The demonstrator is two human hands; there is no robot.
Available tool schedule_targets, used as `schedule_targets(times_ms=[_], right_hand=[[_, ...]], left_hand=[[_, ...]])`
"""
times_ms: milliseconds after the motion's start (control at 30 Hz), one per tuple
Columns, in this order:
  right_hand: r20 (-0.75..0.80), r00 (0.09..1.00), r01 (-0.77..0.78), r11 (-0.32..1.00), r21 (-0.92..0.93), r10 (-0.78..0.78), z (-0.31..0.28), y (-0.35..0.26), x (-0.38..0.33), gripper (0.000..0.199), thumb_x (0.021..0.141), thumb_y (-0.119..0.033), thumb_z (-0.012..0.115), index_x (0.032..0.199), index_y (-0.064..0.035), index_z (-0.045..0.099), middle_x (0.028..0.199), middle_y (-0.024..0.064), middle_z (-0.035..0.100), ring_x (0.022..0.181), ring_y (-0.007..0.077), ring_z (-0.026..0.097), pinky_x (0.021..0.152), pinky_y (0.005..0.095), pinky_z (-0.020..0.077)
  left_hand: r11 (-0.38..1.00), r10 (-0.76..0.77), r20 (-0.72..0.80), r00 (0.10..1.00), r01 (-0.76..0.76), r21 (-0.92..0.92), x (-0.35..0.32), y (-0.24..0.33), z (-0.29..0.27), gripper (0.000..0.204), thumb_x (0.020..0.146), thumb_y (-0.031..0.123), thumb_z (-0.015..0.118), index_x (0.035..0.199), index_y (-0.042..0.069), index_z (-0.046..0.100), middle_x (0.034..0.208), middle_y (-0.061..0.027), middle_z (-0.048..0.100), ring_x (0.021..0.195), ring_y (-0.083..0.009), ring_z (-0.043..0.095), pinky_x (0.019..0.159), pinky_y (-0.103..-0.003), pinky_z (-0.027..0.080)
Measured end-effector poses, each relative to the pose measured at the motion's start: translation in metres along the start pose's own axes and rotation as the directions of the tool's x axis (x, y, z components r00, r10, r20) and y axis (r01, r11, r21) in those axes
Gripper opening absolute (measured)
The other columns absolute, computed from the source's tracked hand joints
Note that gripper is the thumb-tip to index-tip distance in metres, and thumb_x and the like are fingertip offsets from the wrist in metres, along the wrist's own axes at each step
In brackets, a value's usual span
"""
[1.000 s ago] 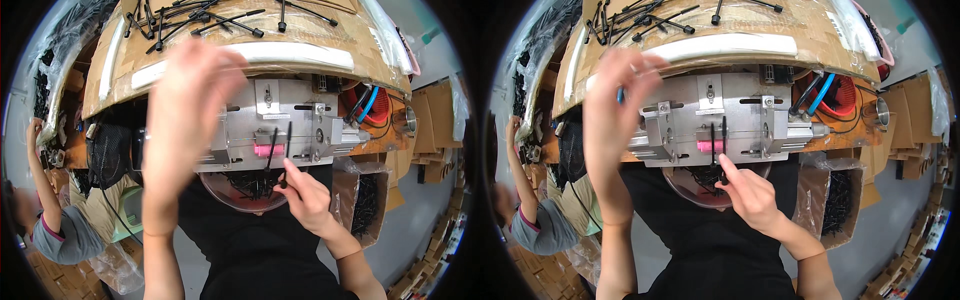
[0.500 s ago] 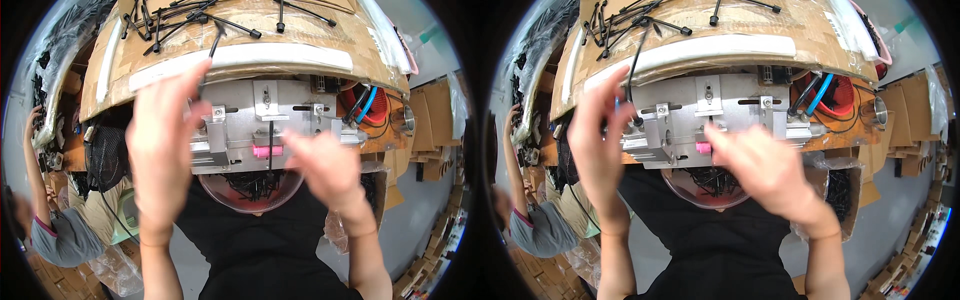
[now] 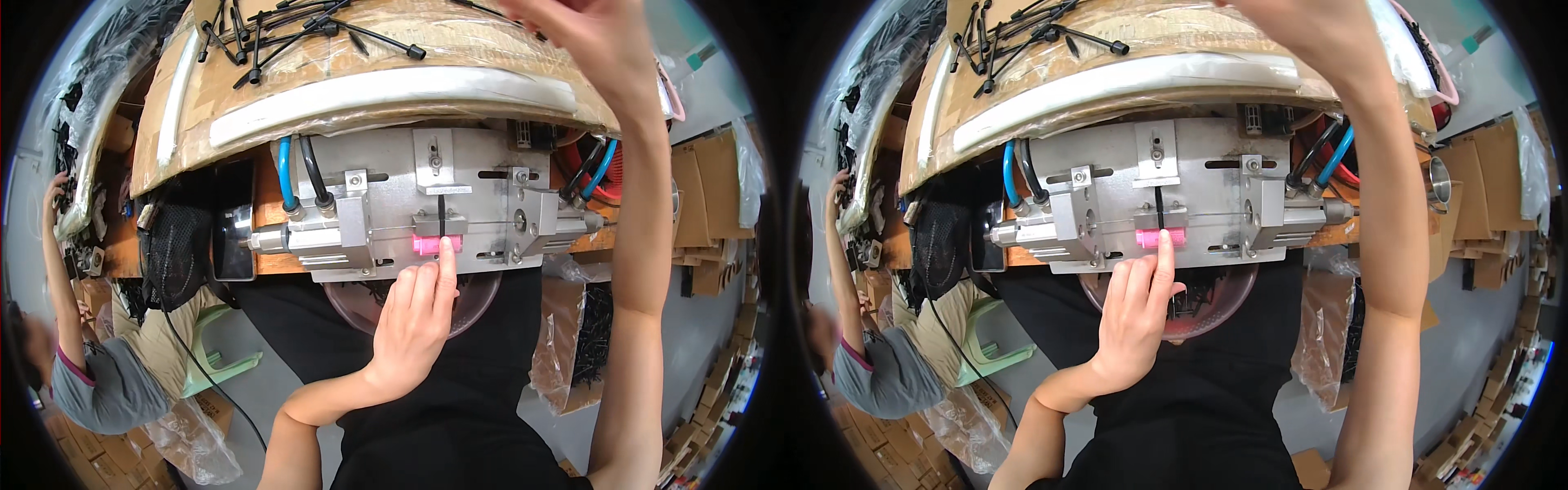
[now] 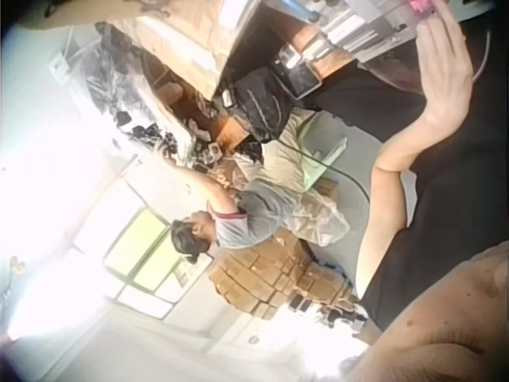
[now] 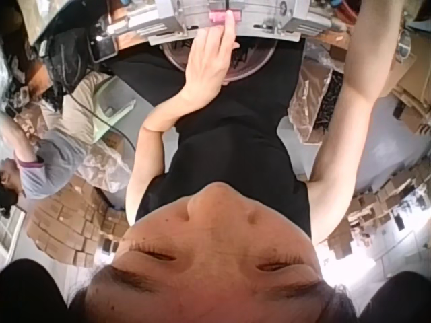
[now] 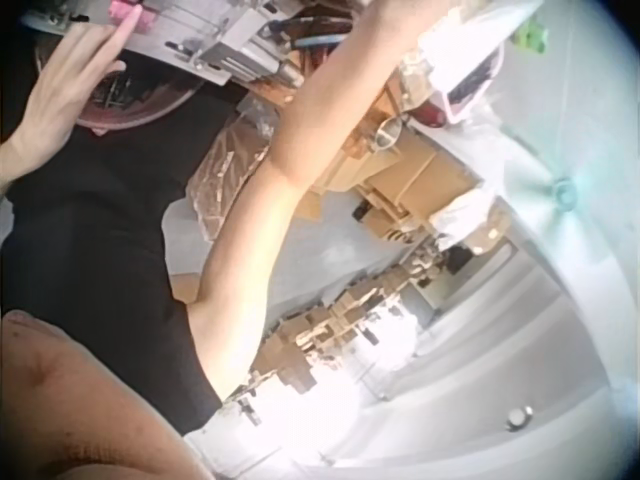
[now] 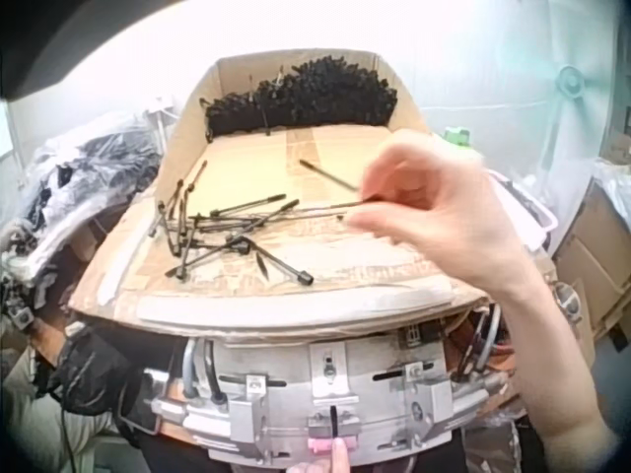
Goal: The person repeatedly picks up black cable ties from a cardboard box and places them into a metal jig on a workbench. They use a pink tool to manipulate the cable ties within the jig, then remove the processed ties and place them into a pink basket. The process is repeated continuously throughout the video.
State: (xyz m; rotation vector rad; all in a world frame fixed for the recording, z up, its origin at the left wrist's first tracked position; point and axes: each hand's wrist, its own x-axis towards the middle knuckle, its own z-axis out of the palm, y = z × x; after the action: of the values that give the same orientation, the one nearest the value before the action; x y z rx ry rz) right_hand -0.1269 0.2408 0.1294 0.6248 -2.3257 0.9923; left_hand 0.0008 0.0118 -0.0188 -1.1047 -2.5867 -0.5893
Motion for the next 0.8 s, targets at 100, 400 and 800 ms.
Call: schedule_targets(times_ms=[100,400,800], right_hand=[[-0.213,0.977,0.016,0.998,0.064,-0.002,-0.004,-0.014,-0.013,0.02,0.095,-0.013,0.06,0.112,-0.0028,0.062,0.076,0.0068,0.067,0.068,0.0112,0.063,0.061,0.0199,0.0484],[-0.258,0.884,-0.241,0.852,0.465,0.391,0.0,-0.073,-0.126,0.02,0.09,-0.01,0.065,0.106,0.0022,0.063,0.083,0.0165,0.067,0.069,0.0182,0.066,0.058,0.0254,0.0511],[-0.023,0.967,-0.255,0.963,-0.092,0.253,0.121,-0.082,-0.213,0.062,0.074,0.006,0.075,0.132,0.0049,0.053,0.074,0.0099,0.064,0.062,0.0204,0.063,0.055,0.0306,0.0494]], left_hand=[[1.0,-0.011,0.019,1.0,0.011,0.002,-0.001,-0.002,-0.002,0.056,0.084,0.005,0.063,0.136,-0.009,0.047,0.092,-0.0086,0.05,0.086,-0.0215,0.054,0.076,-0.031,0.049],[0.987,0.059,0.104,0.993,-0.042,-0.158,0.022,-0.009,-0.033,0.061,0.081,0.014,0.069,0.135,-0.006,0.049,0.091,-0.0091,0.049,0.083,-0.0229,0.052,0.076,-0.033,0.048],[0.969,-0.074,0.077,0.994,0.09,-0.232,0.178,-0.072,-0.09,0.026,0.084,0.018,0.072,0.095,-0.004,0.061,0.088,-0.0208,0.065,0.086,-0.031,0.064,0.076,-0.037,0.049]])
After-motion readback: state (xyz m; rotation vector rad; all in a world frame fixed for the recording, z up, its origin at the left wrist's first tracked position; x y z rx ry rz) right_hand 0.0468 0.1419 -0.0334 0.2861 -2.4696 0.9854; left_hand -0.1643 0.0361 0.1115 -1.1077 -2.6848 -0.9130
